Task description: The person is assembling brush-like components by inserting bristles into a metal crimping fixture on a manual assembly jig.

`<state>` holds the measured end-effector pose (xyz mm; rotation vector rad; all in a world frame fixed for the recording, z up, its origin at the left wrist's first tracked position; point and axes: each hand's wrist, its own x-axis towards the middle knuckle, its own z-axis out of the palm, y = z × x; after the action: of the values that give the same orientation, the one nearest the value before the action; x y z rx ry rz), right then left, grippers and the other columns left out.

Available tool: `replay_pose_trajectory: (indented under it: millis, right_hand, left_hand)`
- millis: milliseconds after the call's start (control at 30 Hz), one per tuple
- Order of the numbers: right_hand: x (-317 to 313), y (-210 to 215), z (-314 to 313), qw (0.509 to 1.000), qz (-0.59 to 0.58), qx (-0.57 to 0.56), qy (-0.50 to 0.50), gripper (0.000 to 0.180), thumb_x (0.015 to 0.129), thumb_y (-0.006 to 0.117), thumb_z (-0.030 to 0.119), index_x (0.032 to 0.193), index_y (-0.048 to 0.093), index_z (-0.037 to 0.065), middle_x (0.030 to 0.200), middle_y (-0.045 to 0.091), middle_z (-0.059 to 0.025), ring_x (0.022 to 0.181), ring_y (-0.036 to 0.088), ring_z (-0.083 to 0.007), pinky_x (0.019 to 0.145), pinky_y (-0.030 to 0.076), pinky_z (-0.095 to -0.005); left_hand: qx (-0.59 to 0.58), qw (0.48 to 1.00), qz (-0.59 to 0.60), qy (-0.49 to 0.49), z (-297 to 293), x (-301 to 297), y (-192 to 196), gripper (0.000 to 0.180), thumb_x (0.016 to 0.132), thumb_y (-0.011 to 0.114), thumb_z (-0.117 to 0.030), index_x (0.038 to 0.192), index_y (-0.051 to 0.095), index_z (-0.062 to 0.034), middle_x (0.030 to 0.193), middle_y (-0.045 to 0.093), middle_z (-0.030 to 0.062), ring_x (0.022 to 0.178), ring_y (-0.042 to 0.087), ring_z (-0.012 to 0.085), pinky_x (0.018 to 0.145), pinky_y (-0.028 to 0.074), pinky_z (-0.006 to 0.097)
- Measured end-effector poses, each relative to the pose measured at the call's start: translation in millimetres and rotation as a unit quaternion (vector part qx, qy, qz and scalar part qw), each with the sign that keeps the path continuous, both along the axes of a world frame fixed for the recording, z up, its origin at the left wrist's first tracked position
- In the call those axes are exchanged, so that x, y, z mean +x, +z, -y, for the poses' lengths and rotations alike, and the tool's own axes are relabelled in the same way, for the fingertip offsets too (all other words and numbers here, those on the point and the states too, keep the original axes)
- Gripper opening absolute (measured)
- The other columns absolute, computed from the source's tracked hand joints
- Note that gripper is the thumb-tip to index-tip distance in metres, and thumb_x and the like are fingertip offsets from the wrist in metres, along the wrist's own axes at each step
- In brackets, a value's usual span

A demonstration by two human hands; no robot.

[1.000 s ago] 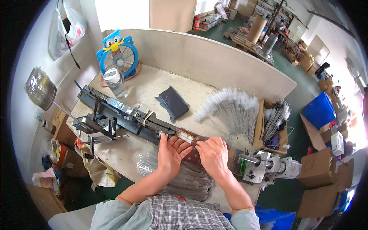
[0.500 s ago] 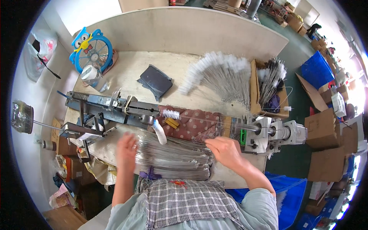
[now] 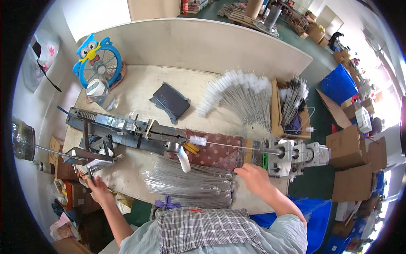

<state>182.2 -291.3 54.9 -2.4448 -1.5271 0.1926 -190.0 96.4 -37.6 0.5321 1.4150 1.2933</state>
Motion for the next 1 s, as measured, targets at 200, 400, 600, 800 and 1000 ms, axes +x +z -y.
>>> replay_pose_trajectory:
  millis: [200, 400, 600, 800, 1000]
  right_hand:
    - [-1, 3, -7, 0.999, -0.011, -0.032, 0.03, 0.025, 0.077, 0.053, 0.004, 0.099, 0.063, 0.01, 0.082, 0.055, -0.0078, 0.077, 0.062, -0.0262, 0.064, 0.05, -0.0374]
    - [-9, -11, -3, 0.995, -0.089, -0.03, -0.043, 0.025, 0.076, 0.057, 0.004, 0.101, 0.062, 0.006, 0.089, 0.059, -0.0107, 0.076, 0.062, -0.0316, 0.066, 0.051, -0.0422]
    - [-15, 1, -10, 0.993, -0.084, -0.065, -0.043, 0.024, 0.076, 0.055, 0.003, 0.1, 0.059, 0.003, 0.089, 0.058, -0.0136, 0.077, 0.062, -0.0333, 0.066, 0.051, -0.0426]
    - [-8, 30, -19, 0.999, 0.018, -0.045, -0.008, 0.023, 0.072, 0.055, 0.001, 0.095, 0.054, 0.004, 0.086, 0.053, -0.0127, 0.08, 0.06, -0.0297, 0.063, 0.051, -0.0405]
    - [49, 96, 7, 0.968, 0.205, 0.113, -0.093, 0.018, 0.072, 0.058, 0.0, 0.089, 0.06, 0.006, 0.078, 0.056, -0.0089, 0.074, 0.058, -0.0259, 0.061, 0.049, -0.0364]
  left_hand:
    - [-0.081, 0.937, 0.245, -0.236, 77, 88, -19, 0.018, 0.09, 0.052, -0.023, 0.095, 0.061, -0.0082, 0.089, 0.064, 0.0039, 0.085, 0.062, 0.018, 0.081, 0.052, 0.034]
    - [-0.09, 0.846, 0.137, -0.507, 150, 219, 43, 0.034, 0.082, 0.061, -0.012, 0.112, 0.049, -0.0014, 0.102, 0.059, 0.0109, 0.092, 0.058, 0.0208, 0.086, 0.046, 0.032]
    - [-0.261, 0.803, 0.248, -0.475, 188, 251, 148, 0.023, 0.088, 0.054, -0.022, 0.101, 0.056, -0.0034, 0.072, 0.058, 0.0046, 0.058, 0.052, 0.0157, 0.064, 0.048, 0.032]
    - [-0.267, 0.695, 0.424, -0.516, 135, 204, 148, 0.043, 0.093, 0.042, -0.048, 0.089, 0.06, -0.0084, 0.059, 0.055, 0.0024, 0.039, 0.043, 0.0139, 0.056, 0.044, 0.032]
    - [-0.182, 0.736, 0.221, -0.613, 154, 189, 120, 0.035, 0.096, 0.042, -0.033, 0.09, 0.058, -0.0027, 0.062, 0.058, 0.0082, 0.045, 0.05, 0.0163, 0.057, 0.048, 0.031]
